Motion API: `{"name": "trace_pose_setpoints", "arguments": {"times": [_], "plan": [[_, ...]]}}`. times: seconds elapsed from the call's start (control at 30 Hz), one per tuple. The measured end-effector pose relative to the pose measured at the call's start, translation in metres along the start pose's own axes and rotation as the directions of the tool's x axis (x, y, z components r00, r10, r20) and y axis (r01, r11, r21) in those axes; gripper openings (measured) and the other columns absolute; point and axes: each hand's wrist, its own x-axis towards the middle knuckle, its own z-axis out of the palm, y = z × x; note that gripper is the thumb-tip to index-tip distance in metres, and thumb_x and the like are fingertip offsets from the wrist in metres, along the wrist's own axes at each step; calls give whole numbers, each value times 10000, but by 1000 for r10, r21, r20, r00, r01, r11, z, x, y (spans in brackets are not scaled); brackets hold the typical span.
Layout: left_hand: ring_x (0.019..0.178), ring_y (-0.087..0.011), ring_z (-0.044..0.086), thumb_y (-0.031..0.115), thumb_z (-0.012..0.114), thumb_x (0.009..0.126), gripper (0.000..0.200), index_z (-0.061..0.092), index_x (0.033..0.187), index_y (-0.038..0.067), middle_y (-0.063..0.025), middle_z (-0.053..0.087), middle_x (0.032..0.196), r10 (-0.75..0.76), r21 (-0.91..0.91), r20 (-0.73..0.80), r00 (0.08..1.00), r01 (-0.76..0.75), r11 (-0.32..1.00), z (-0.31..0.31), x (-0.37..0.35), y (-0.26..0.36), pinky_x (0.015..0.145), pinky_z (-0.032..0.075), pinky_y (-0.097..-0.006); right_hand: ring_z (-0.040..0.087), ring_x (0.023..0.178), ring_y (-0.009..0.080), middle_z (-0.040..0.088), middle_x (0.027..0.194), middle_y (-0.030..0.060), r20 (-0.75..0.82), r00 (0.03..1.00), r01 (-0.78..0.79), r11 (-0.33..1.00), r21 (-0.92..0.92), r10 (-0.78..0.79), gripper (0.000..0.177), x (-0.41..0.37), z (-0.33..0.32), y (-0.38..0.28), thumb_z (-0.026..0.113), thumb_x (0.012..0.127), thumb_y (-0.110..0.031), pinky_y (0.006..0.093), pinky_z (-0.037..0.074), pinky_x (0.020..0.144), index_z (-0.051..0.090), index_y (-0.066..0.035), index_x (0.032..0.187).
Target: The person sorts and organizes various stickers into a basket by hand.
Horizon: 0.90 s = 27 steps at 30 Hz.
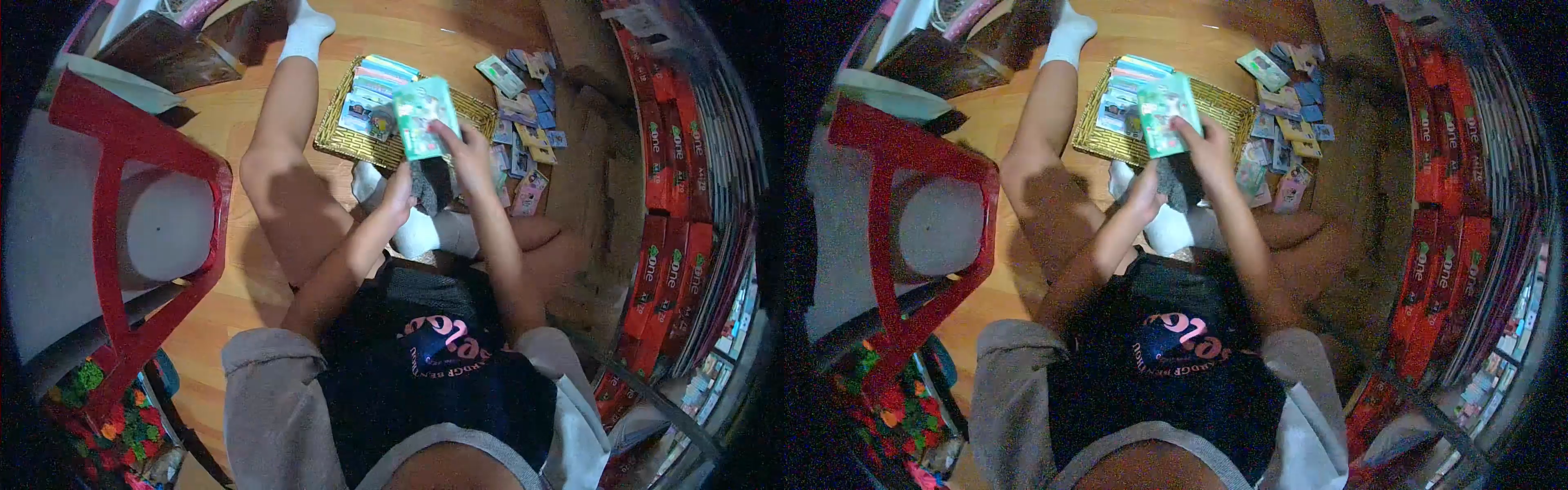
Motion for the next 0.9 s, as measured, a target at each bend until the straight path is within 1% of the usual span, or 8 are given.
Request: {"name": "trace_pose_setpoints", "arguments": {"times": [0.07, 0.17, 0.3, 0.43, 0.53, 0.6, 0.8, 0.9], "plan": [[1167, -232, 328, 435, 395, 836, 564, 276, 1276, 103, -54, 313, 1308, 3, 27, -79, 997, -1, 1000, 5, -9, 6, 918, 208, -523, 538, 700, 108, 603, 771, 61, 110, 989, 115, 987, -113, -102, 240, 28, 17, 24, 614, 757, -199, 237, 410, 649, 603, 9, 876], [1142, -217, 365, 413, 384, 847, 544, 284, 1262, 76, -52, 340, 1289, -4, -19, 68, 998, 5, 1000, 4, -26, 14, 906, 236, -523, 561, 606, 224, 599, 701, 142, 220, 924, 365, 894, -262, -312, 232, 58, 39, 58, 616, 724, -201, 311, 430, 595, 603, 5, 831], [992, -184, 496, 386, 349, 867, 424, 401, 1163, 87, -42, 507, 1112, -17, -47, 71, 997, 20, 999, -2, -5, 6, 804, 389, -429, 571, 671, 336, 591, 748, 195, 311, 924, 352, 820, -452, -225, 258, 69, 57, 66, 615, 704, -237, 379, 446, 608, 610, -31, 859], [1005, -179, 489, 385, 341, 870, 420, 402, 1159, 88, -44, 506, 1113, -28, -54, 38, 999, 30, 998, -4, 5, -3, 806, 399, -415, 575, 730, 348, 591, 775, 199, 334, 925, 360, 690, -628, -179, 288, 70, 67, 73, 609, 710, -253, 404, 455, 657, 601, -50, 913], [795, -138, 507, 472, 339, 833, 464, 446, 1091, 101, -22, 522, 971, 25, -99, 103, 994, -15, 995, -10, 15, -9, 594, 389, -327, 572, 726, 350, 589, 772, 201, 305, 944, 310, 659, -685, -126, 298, 72, 73, 81, 610, 711, -259, 409, 453, 652, 595, -50, 922], [1078, -196, 438, 407, 321, 867, 459, 372, 1197, 91, -59, 454, 1181, -52, -89, 128, 990, 64, 994, -13, 20, -10, 861, 357, -432, 572, 718, 346, 590, 767, 197, 320, 931, 354, 641, -681, -175, 306, 70, 73, 82, 606, 717, -277, 415, 452, 646, 592, -41, 911], [1150, -199, 327, 362, 349, 862, 451, 330, 1222, 92, -52, 364, 1254, -116, -58, 3, 993, 116, 992, 0, -5, 9, 926, 275, -408, 582, 680, 329, 593, 754, 191, 293, 949, 316, 431, -845, -121, 329, 65, 76, 72, 618, 708, -283, 407, 460, 610, 578, -24, 907], [1112, -194, 361, 335, 363, 860, 440, 323, 1228, 97, -43, 375, 1244, -4, -177, 51, 999, 13, 984, 4, -14, 12, 923, 270, -392, 558, 762, 311, 562, 816, 155, 303, 914, 390, 381, -838, -270, 340, 67, 78, 76, 624, 686, -279, 403, 450, 625, 558, -44, 922]]}}
